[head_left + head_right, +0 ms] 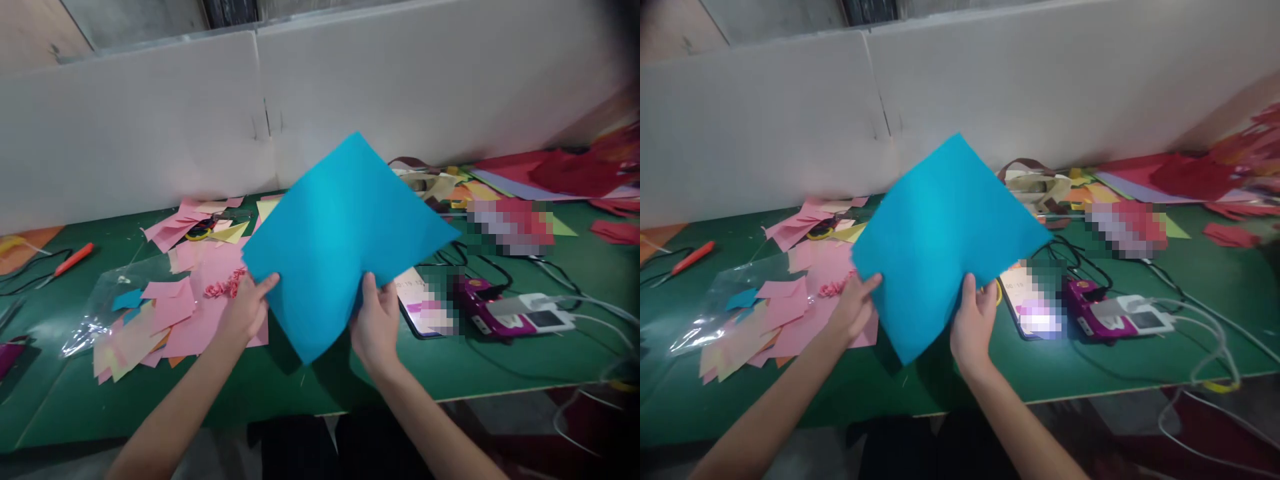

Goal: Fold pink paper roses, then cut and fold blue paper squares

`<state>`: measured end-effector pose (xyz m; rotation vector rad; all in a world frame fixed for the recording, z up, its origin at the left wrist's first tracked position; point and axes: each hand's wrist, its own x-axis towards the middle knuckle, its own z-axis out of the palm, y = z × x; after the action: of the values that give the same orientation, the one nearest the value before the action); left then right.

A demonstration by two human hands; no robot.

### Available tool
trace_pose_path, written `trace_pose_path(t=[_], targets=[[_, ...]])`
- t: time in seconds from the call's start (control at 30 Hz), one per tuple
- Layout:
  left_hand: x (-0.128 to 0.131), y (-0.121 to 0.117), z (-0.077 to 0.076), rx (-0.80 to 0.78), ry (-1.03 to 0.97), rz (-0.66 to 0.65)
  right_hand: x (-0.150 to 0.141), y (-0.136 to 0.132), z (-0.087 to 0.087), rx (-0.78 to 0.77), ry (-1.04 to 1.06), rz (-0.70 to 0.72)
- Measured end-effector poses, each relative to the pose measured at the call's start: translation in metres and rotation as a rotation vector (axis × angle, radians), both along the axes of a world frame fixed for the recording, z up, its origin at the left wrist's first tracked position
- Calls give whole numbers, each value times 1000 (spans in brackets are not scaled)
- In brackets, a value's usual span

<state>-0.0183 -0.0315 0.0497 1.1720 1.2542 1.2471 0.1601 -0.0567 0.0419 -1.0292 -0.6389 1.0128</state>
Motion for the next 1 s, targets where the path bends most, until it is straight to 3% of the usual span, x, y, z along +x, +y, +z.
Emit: trace_pose_path(t=[0.1,0.13,0.23,0.33,0.43,0.5,0.6,0.7,0.83,1.0], targets=[[-9,-40,6,-118,-122,36,5,-34,-13,-131,83,86],[-15,-49,8,-165,-78,84,11,-40,-17,-170,76,108],[-35,-67,13,-184,209,156,35,-48,-24,-309,-49,-6],[-58,-78,15,-240,463,179,58,-48,-29,-270,-475,-1],[-76,-91,12,-339,588,188,68,-47,-37,-134,-880,235],[-86,-100,10,-342,632,218,67,-45,-42,-46,-1092,319],[-99,-113,6,-354,622,222,62,-36,-48,18,-1238,184],[-110,-123,1,-384,561,264,57,-18,-47,-11,-1360,-2],[-121,-132,-4,-400,517,385,55,11,-40,-166,-1550,83],[-124,-136,-10,-400,450,460,54,40,-32,-371,-1479,184]])
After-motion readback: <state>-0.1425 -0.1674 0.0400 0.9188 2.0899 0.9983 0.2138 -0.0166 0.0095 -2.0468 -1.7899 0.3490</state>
